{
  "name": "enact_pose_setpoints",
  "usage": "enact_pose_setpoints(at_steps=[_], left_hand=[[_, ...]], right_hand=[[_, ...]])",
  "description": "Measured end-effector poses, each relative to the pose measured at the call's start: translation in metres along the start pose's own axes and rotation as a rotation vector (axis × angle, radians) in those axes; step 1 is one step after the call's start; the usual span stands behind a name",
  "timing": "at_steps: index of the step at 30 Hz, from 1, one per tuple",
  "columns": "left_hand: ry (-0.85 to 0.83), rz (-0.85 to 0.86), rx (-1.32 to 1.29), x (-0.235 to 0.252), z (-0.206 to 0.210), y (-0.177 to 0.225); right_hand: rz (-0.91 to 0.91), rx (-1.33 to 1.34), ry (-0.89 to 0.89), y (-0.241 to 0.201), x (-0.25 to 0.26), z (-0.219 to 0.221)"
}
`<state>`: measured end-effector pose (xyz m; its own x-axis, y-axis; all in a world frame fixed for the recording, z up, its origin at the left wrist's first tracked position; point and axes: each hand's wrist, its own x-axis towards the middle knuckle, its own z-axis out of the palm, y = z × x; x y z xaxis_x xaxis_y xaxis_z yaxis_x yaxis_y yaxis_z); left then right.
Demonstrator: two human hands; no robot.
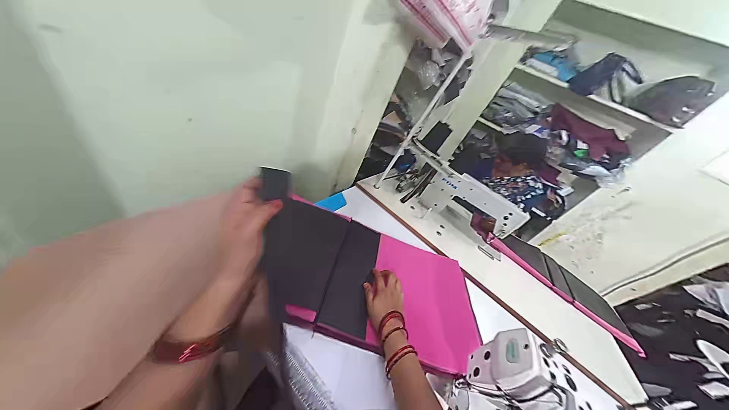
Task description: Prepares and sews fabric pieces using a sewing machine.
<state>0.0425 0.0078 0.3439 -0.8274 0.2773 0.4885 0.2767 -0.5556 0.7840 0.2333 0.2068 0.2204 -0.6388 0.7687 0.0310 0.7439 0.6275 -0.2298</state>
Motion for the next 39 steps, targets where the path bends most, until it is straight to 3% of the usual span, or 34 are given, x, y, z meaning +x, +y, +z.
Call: enact_pose_setpoints(at_steps=[3,5,7,12,19,22,25,31,33,36,39], left_hand=[[-0.479,-0.179,0.307,0.019,0.064,-0.067],[-0.849,-0.251,0.684,0.004,0.08,-0.097],[-1.062,-0.305,0.995,-0.03,0.084,-0.11],[-1.172,-0.213,1.375,-0.077,0.073,-0.134],[-1.37,-0.064,1.275,-0.03,0.058,-0.149],[-1.409,-0.045,1.255,-0.025,0.058,-0.152],[-1.289,-0.076,1.291,-0.027,0.051,-0.143],[-0.467,-0.221,1.459,-0.01,-0.031,-0.114],[-0.267,-0.36,1.467,0.004,-0.061,-0.105],[-0.245,-0.568,1.448,0.022,-0.086,-0.098],[-0.241,-0.585,1.432,0.026,-0.084,-0.093]], right_hand=[[0.036,0.01,-0.038,-0.001,-0.005,-0.003],[0.055,0.094,-0.058,-0.001,-0.007,-0.01],[0.056,0.147,-0.042,0.002,-0.007,-0.01],[0.054,0.089,-0.121,0.004,-0.005,-0.012],[0.009,0.338,0.009,0.016,-0.013,-0.014],[-0.054,0.328,-0.012,0.022,-0.015,-0.014],[-0.048,0.272,-0.049,0.019,-0.014,-0.015],[-0.041,0.26,-0.042,0.017,-0.012,-0.011],[-0.037,0.25,-0.04,0.017,-0.013,-0.012],[0.011,0.265,-0.051,0.014,-0.012,-0.015],[0.104,0.334,-0.054,0.006,-0.011,-0.022]])
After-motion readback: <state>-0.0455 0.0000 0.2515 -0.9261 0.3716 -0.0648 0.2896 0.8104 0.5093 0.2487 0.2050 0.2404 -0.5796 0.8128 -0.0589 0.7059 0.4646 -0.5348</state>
